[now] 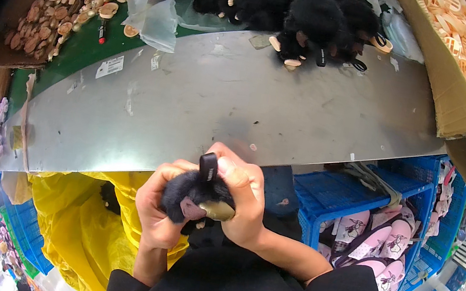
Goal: The person repeatedly picks up small black plush toys and inserts round wooden discs into their bodies using both hands. The person places each finished toy into a yellow bag on the table. The process is repeated for multiple toys throughout the clip.
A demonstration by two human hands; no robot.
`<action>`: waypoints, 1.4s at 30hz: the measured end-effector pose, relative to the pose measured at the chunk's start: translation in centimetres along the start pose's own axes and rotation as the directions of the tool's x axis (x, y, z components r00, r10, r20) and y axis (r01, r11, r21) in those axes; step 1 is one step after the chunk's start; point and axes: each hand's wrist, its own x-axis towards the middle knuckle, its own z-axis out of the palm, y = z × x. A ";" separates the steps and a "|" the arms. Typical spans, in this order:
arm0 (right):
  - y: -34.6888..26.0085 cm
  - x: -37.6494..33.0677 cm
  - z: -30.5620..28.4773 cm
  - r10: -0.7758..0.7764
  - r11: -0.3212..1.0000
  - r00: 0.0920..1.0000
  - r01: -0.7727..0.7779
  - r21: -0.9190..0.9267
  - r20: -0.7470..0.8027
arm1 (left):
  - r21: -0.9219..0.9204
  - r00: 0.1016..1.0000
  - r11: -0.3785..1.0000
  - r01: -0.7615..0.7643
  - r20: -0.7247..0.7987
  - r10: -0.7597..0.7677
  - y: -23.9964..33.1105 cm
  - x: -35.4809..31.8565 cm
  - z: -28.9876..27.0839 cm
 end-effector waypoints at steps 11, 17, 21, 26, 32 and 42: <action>-3.3 0.1 -1.1 -0.614 0.584 0.686 0.728 -0.360 0.390 | 0.136 0.927 0.917 -0.375 0.075 0.368 -0.1 -0.3 2.0; -3.7 0.8 -0.6 -0.628 0.627 0.677 0.732 -0.266 0.384 | 0.327 0.745 0.731 -0.599 -0.107 0.658 -0.8 -0.1 4.4; -4.4 1.9 1.1 -0.650 0.652 0.710 0.705 -0.279 0.272 | 0.508 0.541 0.569 -0.646 -0.220 0.812 -0.7 0.5 6.1; -5.3 2.5 1.8 -0.735 0.541 0.616 0.785 -0.302 0.285 | 0.502 0.567 0.563 -0.657 -0.164 0.807 -0.1 0.1 5.6; -5.3 2.7 1.1 -0.798 0.354 0.523 0.809 -0.469 0.299 | 0.586 0.670 0.573 -0.572 -0.068 0.739 0.6 0.1 4.5; -3.7 0.7 -0.7 -0.708 0.452 0.609 0.780 -0.434 0.358 | 0.695 0.711 0.536 -0.479 -0.051 0.702 0.1 -1.0 2.6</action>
